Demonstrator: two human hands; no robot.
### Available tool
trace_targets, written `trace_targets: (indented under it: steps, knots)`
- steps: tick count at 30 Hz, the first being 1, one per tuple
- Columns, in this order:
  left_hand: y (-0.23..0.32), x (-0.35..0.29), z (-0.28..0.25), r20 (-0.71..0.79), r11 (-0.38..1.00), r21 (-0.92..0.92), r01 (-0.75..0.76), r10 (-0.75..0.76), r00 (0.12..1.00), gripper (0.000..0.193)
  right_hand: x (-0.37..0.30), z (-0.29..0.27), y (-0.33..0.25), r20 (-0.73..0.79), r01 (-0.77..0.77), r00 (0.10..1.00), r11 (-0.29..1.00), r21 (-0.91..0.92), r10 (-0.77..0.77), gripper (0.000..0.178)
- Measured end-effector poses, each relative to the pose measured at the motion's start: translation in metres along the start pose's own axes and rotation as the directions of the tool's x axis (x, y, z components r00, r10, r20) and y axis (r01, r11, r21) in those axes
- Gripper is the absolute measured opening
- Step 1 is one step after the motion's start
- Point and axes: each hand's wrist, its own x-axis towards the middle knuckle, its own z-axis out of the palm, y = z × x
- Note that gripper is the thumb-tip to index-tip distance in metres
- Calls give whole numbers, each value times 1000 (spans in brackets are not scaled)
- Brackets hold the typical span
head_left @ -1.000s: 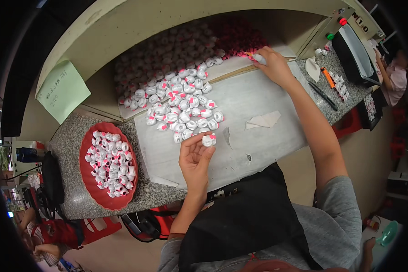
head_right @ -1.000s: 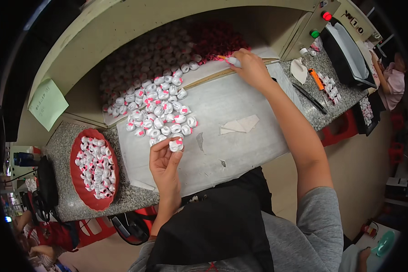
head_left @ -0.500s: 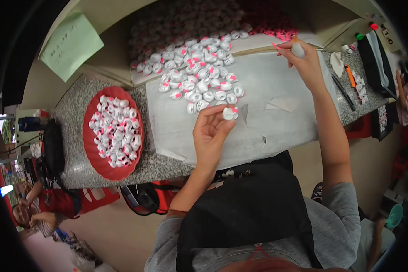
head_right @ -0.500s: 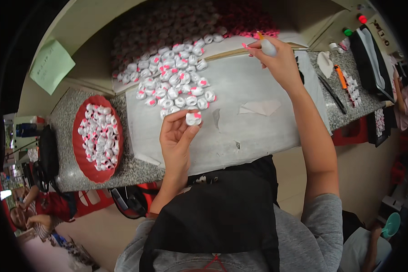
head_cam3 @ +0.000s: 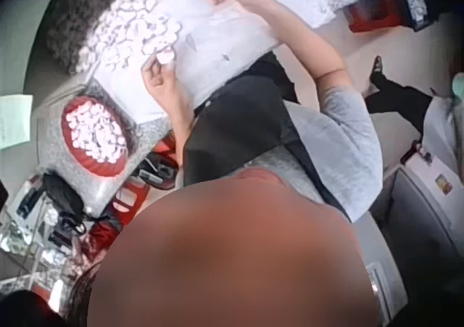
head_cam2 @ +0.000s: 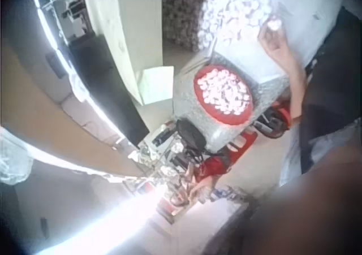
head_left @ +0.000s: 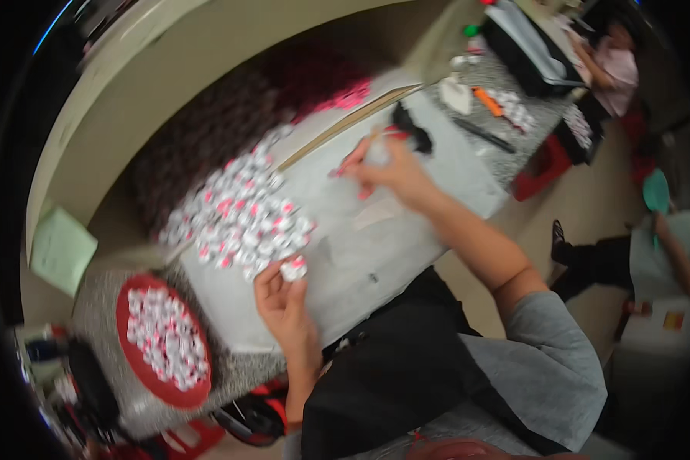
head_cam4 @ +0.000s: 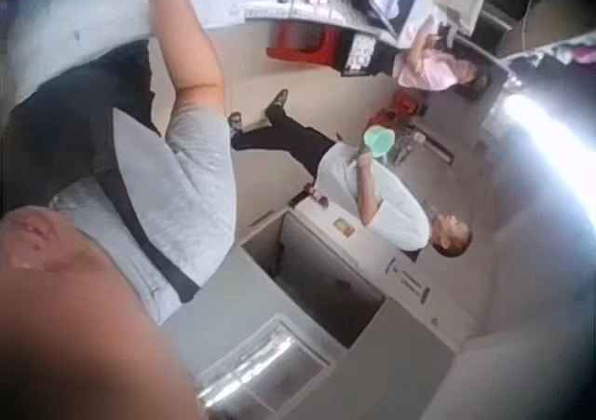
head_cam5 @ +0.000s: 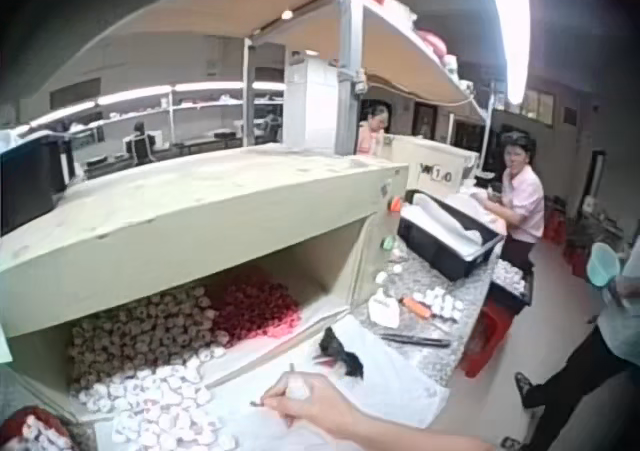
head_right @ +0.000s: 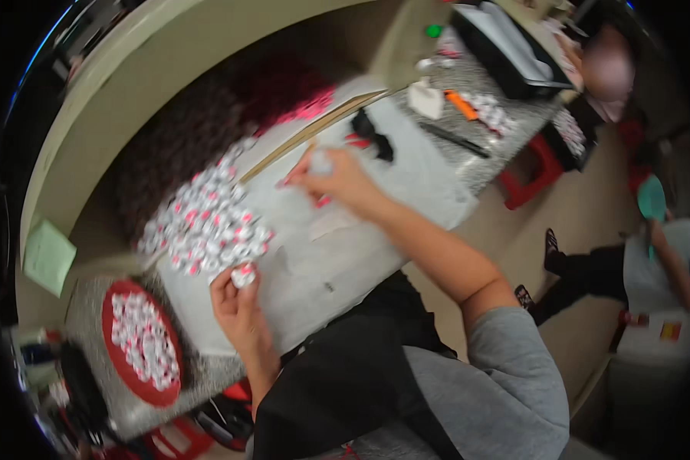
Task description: Applying glue to small white plastic cat-head toy components to assemble them.
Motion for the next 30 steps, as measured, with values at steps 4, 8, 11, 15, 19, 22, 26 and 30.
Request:
trace_targets:
  steps: [4,8,11,15,19,22,26,30]
  knots:
    - [13,-6,14,105,996,-83,-24,33,994,31,-39,53,10,110,64,990,979,194,-87,15]
    - [6,-3,17,120,998,-2,-67,66,991,32,-52,65,15,5,45,999,997,69,-45,24]
    - [6,-6,10,126,998,-10,-70,71,990,33,-54,72,21,-66,417,902,900,-123,-427,26]
    - [4,-4,16,168,997,-27,-74,77,983,34,-58,64,22,-17,378,921,901,-213,-390,25]
    - [3,-4,6,170,997,-26,-78,81,982,34,-68,63,17,-63,252,964,963,-93,-258,18]
    - [4,-5,2,135,998,-9,-64,65,989,32,-73,55,13,12,88,996,990,110,-90,15]
    - [8,-7,9,79,996,37,-79,76,994,35,-73,44,14,79,57,994,981,184,-73,12]
    - [3,-8,4,54,993,85,-86,81,995,36,-73,36,10,73,55,995,982,178,-69,12]
